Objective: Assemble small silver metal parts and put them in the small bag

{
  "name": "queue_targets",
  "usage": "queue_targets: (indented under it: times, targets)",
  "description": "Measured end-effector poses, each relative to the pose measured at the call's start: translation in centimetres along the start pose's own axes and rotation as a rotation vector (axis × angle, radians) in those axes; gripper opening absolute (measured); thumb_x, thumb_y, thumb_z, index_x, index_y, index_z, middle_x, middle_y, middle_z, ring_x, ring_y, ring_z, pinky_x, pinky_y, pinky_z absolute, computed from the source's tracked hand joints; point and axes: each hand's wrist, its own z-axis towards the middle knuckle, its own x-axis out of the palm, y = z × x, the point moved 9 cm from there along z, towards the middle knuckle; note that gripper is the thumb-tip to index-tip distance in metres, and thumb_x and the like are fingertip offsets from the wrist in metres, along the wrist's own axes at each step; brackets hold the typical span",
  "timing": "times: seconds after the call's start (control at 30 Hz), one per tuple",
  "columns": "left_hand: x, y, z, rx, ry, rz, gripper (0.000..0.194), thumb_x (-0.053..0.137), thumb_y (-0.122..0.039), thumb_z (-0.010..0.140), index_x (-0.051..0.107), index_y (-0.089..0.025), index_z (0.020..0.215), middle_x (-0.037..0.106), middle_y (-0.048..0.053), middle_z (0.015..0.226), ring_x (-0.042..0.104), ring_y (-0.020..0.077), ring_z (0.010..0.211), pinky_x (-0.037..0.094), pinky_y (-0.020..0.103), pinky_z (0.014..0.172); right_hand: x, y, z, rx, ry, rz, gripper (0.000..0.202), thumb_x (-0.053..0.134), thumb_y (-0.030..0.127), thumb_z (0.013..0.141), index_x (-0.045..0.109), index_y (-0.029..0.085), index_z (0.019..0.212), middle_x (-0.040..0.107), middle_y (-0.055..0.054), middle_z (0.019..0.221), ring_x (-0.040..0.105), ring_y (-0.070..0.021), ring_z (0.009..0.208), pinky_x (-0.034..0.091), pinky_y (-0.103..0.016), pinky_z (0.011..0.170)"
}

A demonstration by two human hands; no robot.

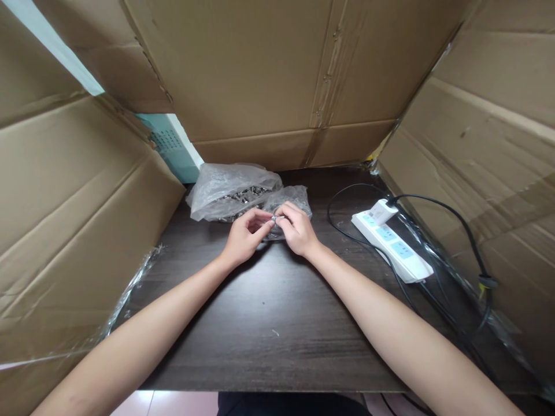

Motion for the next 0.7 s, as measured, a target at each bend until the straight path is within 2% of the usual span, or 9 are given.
queue_targets:
  times: [0.23,0.43,0.53,0.7]
  targets:
    - [0.10,-0.02,-0.04,-0.002,0.016,0.014,0.026,0.075,-0.040,0.086,0.070,-0.016,0.098,0.073,0.006,0.091,0.068,0.0174,0.079,0.054,0.028,0.073,0.19,-0.19,0.04,0.015,0.011,-0.005,0.028,0.046,0.027,0.095,0.049,0.022,0.067,0.055,-0.003,0.077,0.054,-0.0182,0.076,0.041,-0.034,0.073]
    - [0.23,0.00,-0.03,0.001,0.029,-0.004,0.025,0.074,-0.038,0.087,0.070,-0.016,0.099,0.074,0.006,0.095,0.069,0.0177,0.084,0.054,0.028,0.077,0.27,-0.31,0.04,0.035,0.015,-0.024,0.039,0.042,0.031,0.100,0.040,0.023,0.062,0.046,0.000,0.067,0.049,-0.0164,0.067,0.035,-0.033,0.067]
    - [0.11,0.08,0.02,-0.006,0.015,-0.005,0.026,0.075,-0.038,0.087,0.070,-0.016,0.099,0.073,0.006,0.093,0.068,0.0175,0.083,0.054,0.028,0.077,0.21,-0.16,0.02,0.025,0.012,-0.009,0.035,0.042,0.030,0.100,0.044,0.023,0.066,0.050,-0.001,0.071,0.051,-0.0175,0.071,0.037,-0.033,0.070]
    - [-0.01,-0.01,0.06,-0.005,-0.002,-0.001,0.027,0.075,-0.039,0.086,0.070,-0.016,0.097,0.074,0.006,0.092,0.068,0.0174,0.081,0.055,0.028,0.076,0.04,-0.11,0.01,0.005,-0.003,0.002,0.016,0.047,0.024,0.091,0.050,0.023,0.075,0.056,-0.002,0.079,0.054,-0.0189,0.078,0.040,-0.033,0.074]
